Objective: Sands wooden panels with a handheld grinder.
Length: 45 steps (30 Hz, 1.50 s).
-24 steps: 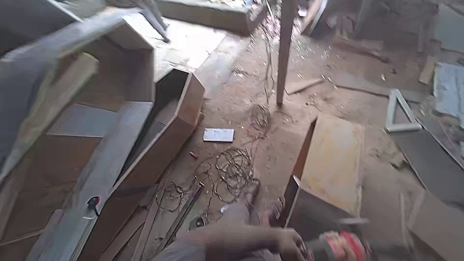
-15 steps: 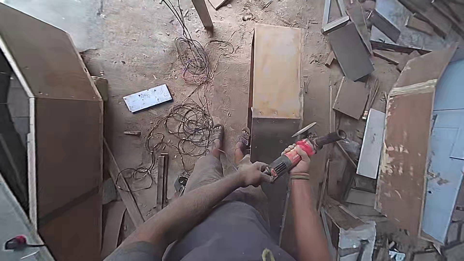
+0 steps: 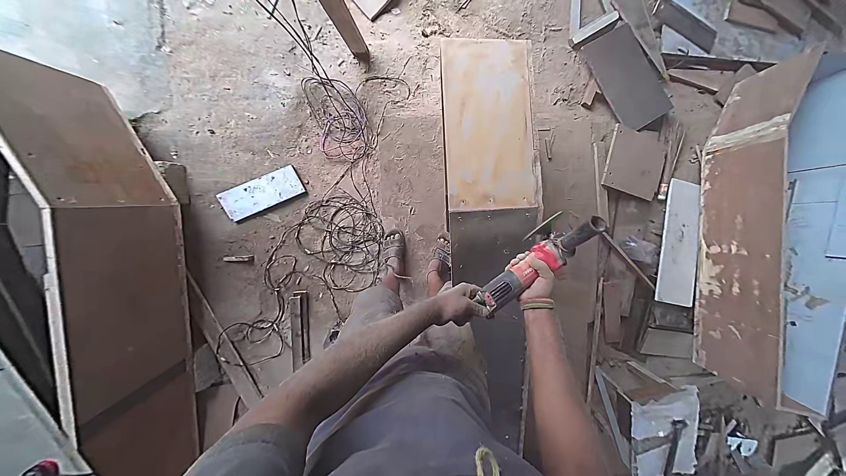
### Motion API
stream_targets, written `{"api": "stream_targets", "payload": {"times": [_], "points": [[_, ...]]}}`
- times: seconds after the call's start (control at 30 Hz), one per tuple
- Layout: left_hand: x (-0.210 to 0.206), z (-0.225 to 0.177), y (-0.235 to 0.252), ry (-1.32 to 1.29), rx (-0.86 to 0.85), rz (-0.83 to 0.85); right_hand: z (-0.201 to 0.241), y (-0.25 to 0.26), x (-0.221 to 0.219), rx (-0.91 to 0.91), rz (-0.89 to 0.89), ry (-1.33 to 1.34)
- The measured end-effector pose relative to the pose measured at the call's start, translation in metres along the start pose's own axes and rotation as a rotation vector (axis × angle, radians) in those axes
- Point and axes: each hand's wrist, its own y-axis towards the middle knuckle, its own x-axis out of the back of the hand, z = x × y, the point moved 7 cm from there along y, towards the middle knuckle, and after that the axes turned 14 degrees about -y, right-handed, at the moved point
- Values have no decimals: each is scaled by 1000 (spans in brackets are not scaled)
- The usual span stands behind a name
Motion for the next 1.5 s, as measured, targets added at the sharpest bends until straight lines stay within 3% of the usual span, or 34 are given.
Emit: {"api": "stream_targets", "payload": {"times": [0.13,0.23,0.3,0.33,0.4,0.5,0.6,0.77,1.0,1.23,1.5], "points": [[1,4,1,-1,-86,-3,12,2,-21,-24,-26,-126],[16,-9,5,588,-160,-177,24,13,-25,-13,-101,-399],[41,-7,6,880,-55,-385,42,22,-22,37,-228,-851],[55,-7,0,879,-3,-508,51,26,-22,33,-294,-1153],[84,-15,-18,597,-26,-713,64,33,-34,-42,-329,-1683],[116,-28,-45,305,-137,-861,58,39,-50,-111,-267,-2067],[129,-51,-49,404,-221,-932,39,41,-63,-140,-211,-2176],[116,-81,-27,767,-225,-932,14,44,-85,-179,-175,-2259],[131,-92,-1,1168,16,-826,7,46,-107,-242,-80,-2360],[115,-106,32,1109,188,-773,37,57,-98,-319,-106,-2388],[96,-116,75,1119,248,-752,72,70,-80,-370,-115,-2392]]}}
